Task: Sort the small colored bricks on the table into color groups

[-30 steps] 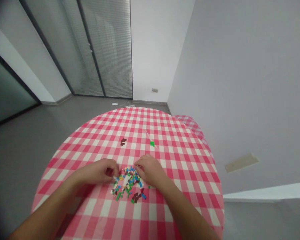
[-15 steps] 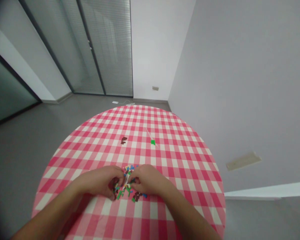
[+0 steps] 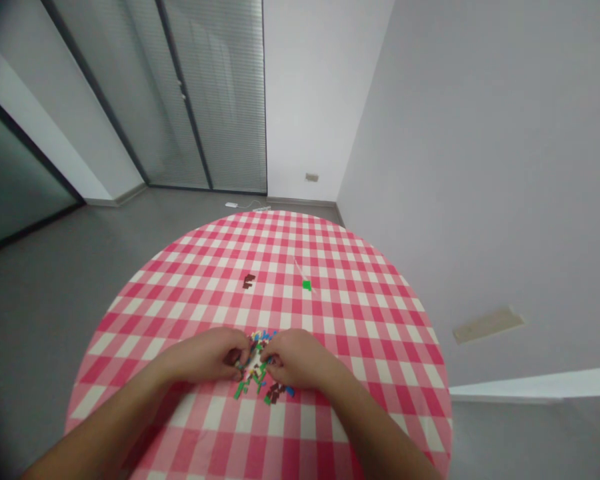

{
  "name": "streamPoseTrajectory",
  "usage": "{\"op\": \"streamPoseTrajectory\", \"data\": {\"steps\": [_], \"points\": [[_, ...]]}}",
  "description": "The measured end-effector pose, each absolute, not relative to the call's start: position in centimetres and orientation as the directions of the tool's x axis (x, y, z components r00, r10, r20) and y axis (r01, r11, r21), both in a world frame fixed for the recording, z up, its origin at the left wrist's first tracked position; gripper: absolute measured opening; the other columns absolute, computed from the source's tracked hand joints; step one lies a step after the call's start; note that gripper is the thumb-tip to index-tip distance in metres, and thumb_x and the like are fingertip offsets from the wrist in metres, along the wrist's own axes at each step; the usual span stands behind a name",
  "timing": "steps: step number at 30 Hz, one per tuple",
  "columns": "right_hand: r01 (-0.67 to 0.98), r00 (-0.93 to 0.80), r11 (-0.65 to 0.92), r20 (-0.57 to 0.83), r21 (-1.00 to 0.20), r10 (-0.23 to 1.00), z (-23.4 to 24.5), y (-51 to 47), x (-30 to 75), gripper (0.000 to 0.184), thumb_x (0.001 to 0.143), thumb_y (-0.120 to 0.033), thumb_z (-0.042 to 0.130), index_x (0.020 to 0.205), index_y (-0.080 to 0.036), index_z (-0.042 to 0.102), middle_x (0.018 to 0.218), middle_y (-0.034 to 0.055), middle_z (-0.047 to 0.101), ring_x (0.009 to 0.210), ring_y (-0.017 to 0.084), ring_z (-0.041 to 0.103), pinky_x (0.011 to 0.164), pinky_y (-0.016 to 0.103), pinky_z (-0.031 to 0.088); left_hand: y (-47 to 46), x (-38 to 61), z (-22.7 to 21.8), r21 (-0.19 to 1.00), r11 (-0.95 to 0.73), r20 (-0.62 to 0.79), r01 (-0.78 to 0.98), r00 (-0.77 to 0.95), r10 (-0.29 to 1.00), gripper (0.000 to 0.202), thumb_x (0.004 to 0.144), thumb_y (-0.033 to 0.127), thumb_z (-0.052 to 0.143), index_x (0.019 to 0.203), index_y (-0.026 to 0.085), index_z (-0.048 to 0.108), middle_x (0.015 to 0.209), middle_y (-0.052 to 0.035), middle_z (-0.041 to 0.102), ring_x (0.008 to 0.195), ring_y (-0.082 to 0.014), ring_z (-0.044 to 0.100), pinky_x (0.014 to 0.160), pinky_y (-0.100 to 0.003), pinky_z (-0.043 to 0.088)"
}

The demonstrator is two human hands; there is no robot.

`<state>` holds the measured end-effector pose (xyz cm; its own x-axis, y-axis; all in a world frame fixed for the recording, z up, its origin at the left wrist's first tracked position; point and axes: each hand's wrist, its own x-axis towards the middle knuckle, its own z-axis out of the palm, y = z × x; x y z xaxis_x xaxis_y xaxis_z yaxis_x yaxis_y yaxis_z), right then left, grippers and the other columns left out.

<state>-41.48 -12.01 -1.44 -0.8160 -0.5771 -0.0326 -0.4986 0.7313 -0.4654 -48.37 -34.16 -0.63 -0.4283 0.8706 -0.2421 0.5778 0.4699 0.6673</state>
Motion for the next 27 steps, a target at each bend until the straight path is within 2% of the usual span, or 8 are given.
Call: {"op": "streamPoseTrajectory", "data": {"steps": [7, 11, 14, 17, 20, 22, 24, 27], "points": [[-0.479, -0.825, 0.724, -0.027, -0.497, -0.565, -1.2, -12.3, -41.6, 0.02, 0.075, -0.01, 0.057, 0.077, -0.022, 0.072, 0.071, -0.0004, 0.069, 0.062, 0.014, 0.056, 0.058, 0.024, 0.033, -34.3, -48.5, -0.4, 0.688, 0.462, -0.264, 0.56, -0.399, 0.878, 0.017, 0.067, 0.015, 0.07, 0.081, 0.022, 0.066, 0.073, 0.0035, 0.058, 0.064, -0.0131, 0.051, 0.053, -0.024, 0.031], [-0.424, -0.86, 0.645, 0.059, -0.635, -0.507, -1.2, -12.1, -41.7, 0.02, 0.076, -0.011, 0.058, 0.083, -0.021, 0.073, 0.075, 0.0005, 0.07, 0.067, 0.014, 0.059, 0.061, 0.022, 0.04, -34.2, -48.5, -0.2, 0.695, 0.484, -0.279, 0.532, -0.421, 0.863, 0.013, 0.069, 0.018, 0.068, 0.081, 0.022, 0.066, 0.071, 0.0035, 0.057, 0.063, -0.013, 0.05, 0.053, -0.024, 0.031], [-0.313, -0.928, 0.587, 0.109, -0.746, -0.356, -1.5, -11.3, -42.1, 0.021, 0.075, -0.012, 0.059, 0.088, -0.02, 0.073, 0.079, 0.0018, 0.071, 0.066, 0.013, 0.061, 0.06, 0.022, 0.044, -34.2, -48.6, -0.3, 0.7, 0.486, -0.274, 0.523, -0.432, 0.859, 0.007, 0.071, 0.021, 0.067, 0.078, 0.021, 0.065, 0.069, 0.0028, 0.056, 0.062, -0.0132, 0.049, 0.053, -0.025, 0.031], [-0.173, -0.984, 0.589, 0.112, -0.789, -0.139, -2.0, -9.7, -42.9, 0.017, 0.075, -0.016, 0.06, 0.086, -0.019, 0.073, 0.082, 0.0046, 0.073, 0.068, 0.016, 0.064, 0.061, 0.024, 0.049, -34.2, -48.8, -0.6, 0.711, 0.478, -0.267, 0.515, -0.431, 0.862, 0.007, 0.072, 0.024, 0.068, 0.077, 0.021, 0.064, 0.068, 0.0023, 0.055, 0.06, -0.0134, 0.048, 0.053, -0.026, 0.031], [-0.013, -0.992, 0.629, 0.09, -0.778, 0.091, -2.4, -7.5, -43.8, 0.016, 0.077, -0.021, 0.061, 0.086, -0.018, 0.074, 0.081, 0.0058, 0.074, 0.072, 0.019, 0.067, 0.064, 0.028, 0.052, -34.3, -48.9, -0.8, 0.716, 0.467, -0.261, 0.519, -0.422, 0.868, 0.008, 0.074, 0.027, 0.068, 0.079, 0.021, 0.064, 0.069, 0.002, 0.056, 0.06, -0.0134, 0.048, 0.054, -0.026, 0.032], [0.069, -0.98, 0.675, 0.077, -0.734, 0.184, -2.7, -6.1, -44.4, 0.018, 0.08, -0.024, 0.06, 0.089, -0.019, 0.075, 0.085, 0.0064, 0.076, 0.077, 0.021, 0.069, 0.068, 0.029, 0.053, -34.3, -48.9, -0.9, 0.715, 0.465, -0.259, 0.522, -0.42, 0.87, 0.009, 0.075, 0.028, 0.068, 0.079, 0.021, 0.064, 0.069, 0.0017, 0.057, 0.061, -0.0134, 0.048, 0.054, -0.026, 0.032], [0.081, -0.979, 0.753, 0.092, -0.653, 0.185, -3.0, -5.0, -44.8, 0.02, 0.084, -0.025, 0.058, 0.091, -0.019, 0.076, 0.093, 0.0074, 0.076, 0.085, 0.023, 0.069, 0.074, 0.032, 0.052, -34.3, -48.9, -0.9, 0.714, 0.469, -0.261, 0.52, -0.424, 0.867, 0.009, 0.076, 0.029, 0.067, 0.079, 0.021, 0.064, 0.07, 0.0016, 0.057, 0.061, -0.0134, 0.048, 0.054, -0.026, 0.032], [-0.002, -0.988, 0.857, 0.135, -0.516, 0.079, -3.5, -4.4, -45.2, 0.023, 0.089, -0.023, 0.054, 0.092, -0.019, 0.076, 0.096, 0.0093, 0.075, 0.091, 0.024, 0.067, 0.081, 0.035, 0.05, -34.3, -49.0, -1.1, 0.708, 0.474, -0.268, 0.523, -0.422, 0.866, 0.01, 0.076, 0.029, 0.067, 0.079, 0.021, 0.063, 0.069, 0.002, 0.056, 0.061, -0.0131, 0.049, 0.054, -0.026, 0.032]]}}
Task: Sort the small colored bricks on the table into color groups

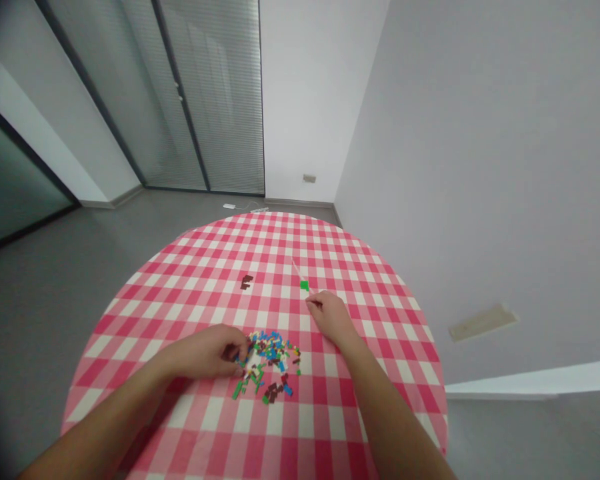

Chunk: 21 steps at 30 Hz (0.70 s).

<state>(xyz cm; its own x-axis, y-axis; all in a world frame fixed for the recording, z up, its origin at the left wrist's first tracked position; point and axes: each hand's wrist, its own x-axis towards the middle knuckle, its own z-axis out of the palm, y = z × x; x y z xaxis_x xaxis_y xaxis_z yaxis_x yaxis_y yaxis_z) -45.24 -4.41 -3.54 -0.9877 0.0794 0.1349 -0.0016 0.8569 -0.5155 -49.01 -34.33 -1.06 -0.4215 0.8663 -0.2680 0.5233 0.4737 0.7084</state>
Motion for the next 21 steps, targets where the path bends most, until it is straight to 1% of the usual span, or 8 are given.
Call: {"op": "streamPoseTrajectory", "data": {"steps": [2, 4, 6, 8, 10, 15, 18, 21], "points": [[-0.054, -0.99, 0.897, 0.143, -0.438, 0.01, -3.87, -4.44, -45.51, 0.026, 0.092, -0.022, 0.051, 0.092, -0.018, 0.077, 0.095, 0.0105, 0.074, 0.091, 0.025, 0.066, 0.081, 0.035, 0.049, -34.33, -49.07, -1.15, 0.707, 0.473, -0.273, 0.526, -0.414, 0.869, 0.01, 0.076, 0.029, 0.066, 0.079, 0.021, 0.062, 0.069, 0.0022, 0.056, 0.061, -0.0128, 0.049, 0.054, -0.026, 0.032], [-0.059, -0.991, 0.918, 0.137, -0.391, -0.005, -4.12, -4.56, -45.74, 0.029, 0.095, -0.022, 0.048, 0.096, -0.017, 0.077, 0.097, 0.0117, 0.073, 0.092, 0.025, 0.065, 0.081, 0.035, 0.049, -34.35, -49.11, -1.2, 0.705, 0.472, -0.274, 0.529, -0.41, 0.87, 0.01, 0.077, 0.03, 0.066, 0.08, 0.021, 0.061, 0.069, 0.0024, 0.055, 0.061, -0.0127, 0.049, 0.055, -0.026, 0.032], [-0.024, -0.99, 0.924, 0.135, -0.382, 0.03, -4.28, -4.62, -45.91, 0.031, 0.097, -0.022, 0.045, 0.104, -0.016, 0.075, 0.102, 0.0131, 0.072, 0.093, 0.025, 0.065, 0.081, 0.034, 0.049, -34.38, -49.12, -1.19, 0.703, 0.474, -0.276, 0.53, -0.411, 0.869, 0.01, 0.077, 0.03, 0.065, 0.08, 0.021, 0.061, 0.069, 0.0026, 0.055, 0.062, -0.0127, 0.049, 0.055, -0.026, 0.032], [0.013, -0.988, 0.918, 0.136, -0.397, 0.072, -4.37, -4.55, -45.99, 0.033, 0.097, -0.021, 0.044, 0.111, -0.014, 0.073, 0.105, 0.0139, 0.072, 0.096, 0.025, 0.065, 0.083, 0.034, 0.049, -34.4, -49.11, -1.14, 0.703, 0.473, -0.277, 0.531, -0.409, 0.87, 0.011, 0.077, 0.03, 0.065, 0.08, 0.021, 0.061, 0.069, 0.0027, 0.055, 0.062, -0.0127, 0.049, 0.055, -0.026, 0.032], [0.017, -0.988, 0.91, 0.133, -0.414, 0.079, -4.4, -4.37, -45.99, 0.033, 0.097, -0.02, 0.044, 0.112, -0.015, 0.073, 0.107, 0.0136, 0.071, 0.098, 0.024, 0.065, 0.085, 0.034, 0.049, -34.41, -49.1, -1.09, 0.704, 0.471, -0.278, 0.532, -0.404, 0.871, 0.011, 0.077, 0.03, 0.065, 0.08, 0.021, 0.06, 0.07, 0.0025, 0.055, 0.062, -0.0128, 0.049, 0.055, -0.026, 0.032], [-0.025, -0.991, 0.913, 0.129, -0.407, 0.03, -4.24, -4.12, -45.87, 0.027, 0.09, -0.017, 0.052, 0.104, -0.018, 0.075, 0.106, 0.0106, 0.072, 0.098, 0.024, 0.065, 0.087, 0.035, 0.049, -34.45, -49.05, -1.01, 0.699, 0.474, -0.282, 0.534, -0.404, 0.87, 0.012, 0.078, 0.032, 0.065, 0.079, 0.021, 0.06, 0.07, 0.0024, 0.055, 0.062, -0.0128, 0.049, 0.055, -0.026, 0.032], [0.002, -0.989, 0.91, 0.136, -0.415, 0.064, -3.87, -4.32, -45.81, 0.021, 0.089, -0.022, 0.056, 0.094, -0.019, 0.077, 0.098, 0.0095, 0.073, 0.091, 0.023, 0.066, 0.082, 0.035, 0.049, -34.46, -49.01, -1.01, 0.698, 0.475, -0.28, 0.536, -0.406, 0.87, 0.012, 0.078, 0.031, 0.065, 0.079, 0.021, 0.059, 0.069, 0.0028, 0.054, 0.062, -0.0126, 0.049, 0.055, -0.026, 0.032], [0.04, -0.985, 0.889, 0.131, -0.457, 0.112, -3.48, -4.52, -45.75, 0.018, 0.086, -0.03, 0.062, 0.087, -0.019, 0.076, 0.092, 0.0087, 0.073, 0.085, 0.023, 0.066, 0.077, 0.034, 0.049, -34.43, -49.01, -1.0, 0.695, 0.476, -0.281, 0.539, -0.406, 0.87, 0.012, 0.078, 0.031, 0.065, 0.078, 0.021, 0.059, 0.069, 0.003, 0.054, 0.061, -0.0124, 0.049, 0.054, -0.026, 0.032]]}}
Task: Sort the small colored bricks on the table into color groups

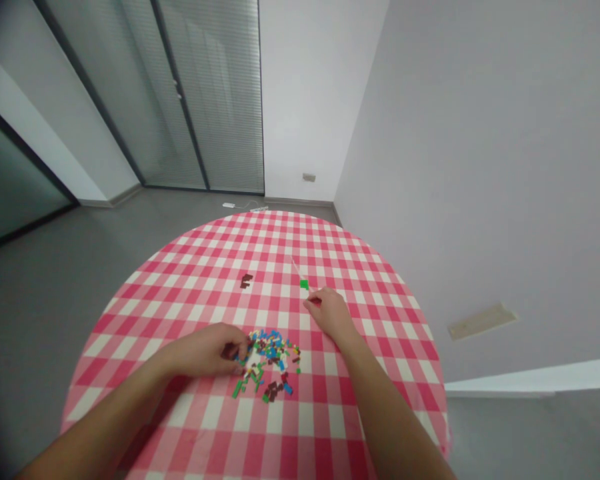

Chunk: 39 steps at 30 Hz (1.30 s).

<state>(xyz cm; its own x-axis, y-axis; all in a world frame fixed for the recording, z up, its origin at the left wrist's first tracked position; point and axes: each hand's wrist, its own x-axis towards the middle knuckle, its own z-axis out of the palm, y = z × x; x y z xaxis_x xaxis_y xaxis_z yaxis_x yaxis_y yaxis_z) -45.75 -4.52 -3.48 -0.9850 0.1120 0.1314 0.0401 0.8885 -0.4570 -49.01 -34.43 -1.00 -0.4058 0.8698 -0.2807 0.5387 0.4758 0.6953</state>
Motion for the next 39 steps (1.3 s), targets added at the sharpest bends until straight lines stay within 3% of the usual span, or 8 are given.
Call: {"op": "streamPoseTrajectory", "data": {"steps": [8, 12, 24, 30, 39], "points": [[0.037, -0.985, 0.873, 0.13, -0.487, 0.115, -3.87, -4.17, -45.87, 0.015, 0.08, -0.016, 0.061, 0.086, -0.018, 0.074, 0.092, 0.0076, 0.074, 0.087, 0.021, 0.067, 0.078, 0.03, 0.049, -34.39, -49.03, -0.97, 0.684, 0.486, -0.283, 0.544, -0.416, 0.864, 0.012, 0.077, 0.031, 0.066, 0.078, 0.021, 0.06, 0.068, 0.0032, 0.054, 0.061, -0.0124, 0.049, 0.054, -0.026, 0.031], [0.008, -0.984, 0.872, 0.15, -0.489, 0.093, -4.15, -4.14, -45.98, 0.018, 0.082, -0.02, 0.06, 0.092, -0.018, 0.075, 0.096, 0.0086, 0.073, 0.09, 0.022, 0.067, 0.082, 0.032, 0.049, -34.36, -48.99, -0.99, 0.685, 0.491, -0.288, 0.538, -0.419, 0.861, 0.012, 0.077, 0.032, 0.066, 0.08, 0.021, 0.06, 0.068, 0.0031, 0.054, 0.061, -0.0123, 0.048, 0.053, -0.026, 0.031], [0.06, -0.979, 0.883, 0.143, -0.465, 0.142, -4.3, -4.72, -46.28, 0.018, 0.086, -0.029, 0.059, 0.084, -0.018, 0.073, 0.086, 0.0071, 0.071, 0.082, 0.021, 0.064, 0.074, 0.031, 0.048, -34.29, -49.04, -0.85, 0.685, 0.501, -0.299, 0.529, -0.422, 0.856, 0.013, 0.077, 0.033, 0.065, 0.081, 0.021, 0.061, 0.069, 0.0023, 0.055, 0.06, -0.0129, 0.048, 0.053, -0.027, 0.03], [-0.073, -0.989, 0.878, 0.147, -0.473, -0.003, -4.14, -4.52, -45.58, 0.023, 0.09, -0.023, 0.054, 0.098, -0.018, 0.074, 0.105, 0.0098, 0.068, 0.095, 0.021, 0.063, 0.083, 0.033, 0.05, -34.25, -49.06, -0.87, 0.688, 0.498, -0.3, 0.527, -0.419, 0.857, 0.013, 0.077, 0.033, 0.065, 0.079, 0.021, 0.061, 0.069, 0.0019, 0.054, 0.06, -0.0132, 0.047, 0.053, -0.027, 0.03], [-0.046, -0.993, 0.91, 0.122, -0.412, 0.005, -3.84, -5.11, -45.43, 0.031, 0.094, -0.026, 0.051, 0.115, -0.018, 0.071, 0.11, 0.0114, 0.064, 0.099, 0.022, 0.061, 0.082, 0.032, 0.049, -34.25, -49.03, -0.81, 0.694, 0.489, -0.289, 0.528, -0.419, 0.861, 0.012, 0.077, 0.031, 0.065, 0.08, 0.021, 0.061, 0.069, 0.002, 0.054, 0.061, -0.0133, 0.048, 0.054, -0.027, 0.03]]}}
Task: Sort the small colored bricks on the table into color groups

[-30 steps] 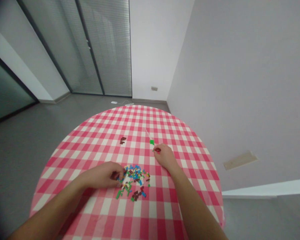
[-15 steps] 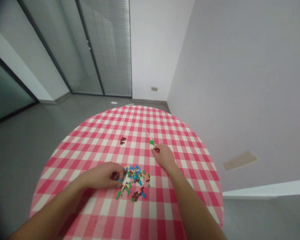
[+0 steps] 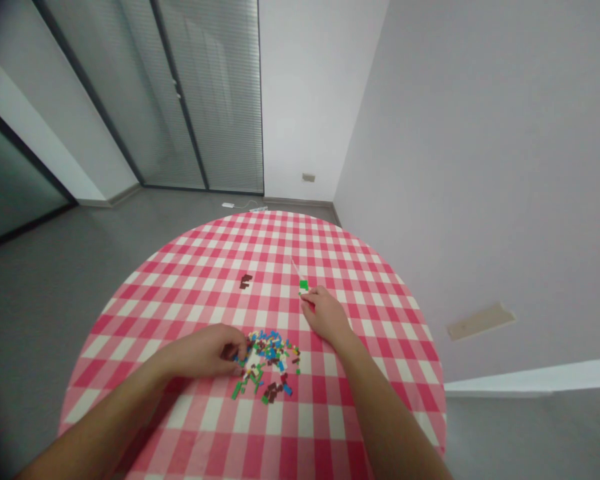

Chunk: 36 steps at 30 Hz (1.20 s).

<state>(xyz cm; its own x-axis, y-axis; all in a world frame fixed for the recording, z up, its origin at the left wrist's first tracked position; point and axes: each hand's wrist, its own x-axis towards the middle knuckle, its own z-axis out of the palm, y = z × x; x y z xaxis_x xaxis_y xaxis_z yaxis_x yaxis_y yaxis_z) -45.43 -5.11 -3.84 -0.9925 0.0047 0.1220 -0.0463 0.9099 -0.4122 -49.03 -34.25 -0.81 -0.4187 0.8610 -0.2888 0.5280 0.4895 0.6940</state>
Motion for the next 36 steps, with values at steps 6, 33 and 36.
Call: {"op": "streamPoseTrajectory", "data": {"steps": [6, 33, 36], "points": [[-0.059, -0.992, 0.91, 0.122, -0.411, -0.009, -3.79, -5.25, -45.31, 0.031, 0.095, -0.027, 0.05, 0.117, -0.019, 0.07, 0.11, 0.0104, 0.063, 0.097, 0.02, 0.062, 0.081, 0.031, 0.049, -34.27, -49.06, -0.85, 0.693, 0.486, -0.287, 0.532, -0.415, 0.863, 0.012, 0.078, 0.032, 0.065, 0.08, 0.021, 0.06, 0.069, 0.002, 0.055, 0.061, -0.0133, 0.048, 0.054, -0.027, 0.03], [0.022, -0.995, 0.936, 0.08, -0.35, 0.054, -4.09, -5.44, -45.81, 0.034, 0.095, -0.03, 0.05, 0.121, -0.018, 0.067, 0.111, 0.0119, 0.061, 0.101, 0.023, 0.061, 0.083, 0.031, 0.048, -34.32, -49.02, -0.78, 0.693, 0.495, -0.297, 0.524, -0.418, 0.859, 0.012, 0.078, 0.032, 0.064, 0.081, 0.021, 0.062, 0.069, 0.0015, 0.055, 0.061, -0.0136, 0.047, 0.055, -0.027, 0.03], [0.026, -0.996, 0.936, 0.073, -0.351, 0.055, -4.07, -5.36, -45.8, 0.034, 0.095, -0.03, 0.049, 0.122, -0.018, 0.066, 0.112, 0.0123, 0.061, 0.101, 0.023, 0.061, 0.081, 0.031, 0.048, -34.34, -49.02, -0.76, 0.694, 0.495, -0.298, 0.523, -0.418, 0.858, 0.013, 0.078, 0.033, 0.064, 0.081, 0.021, 0.062, 0.07, 0.0014, 0.055, 0.061, -0.0136, 0.047, 0.055, -0.027, 0.03]]}}
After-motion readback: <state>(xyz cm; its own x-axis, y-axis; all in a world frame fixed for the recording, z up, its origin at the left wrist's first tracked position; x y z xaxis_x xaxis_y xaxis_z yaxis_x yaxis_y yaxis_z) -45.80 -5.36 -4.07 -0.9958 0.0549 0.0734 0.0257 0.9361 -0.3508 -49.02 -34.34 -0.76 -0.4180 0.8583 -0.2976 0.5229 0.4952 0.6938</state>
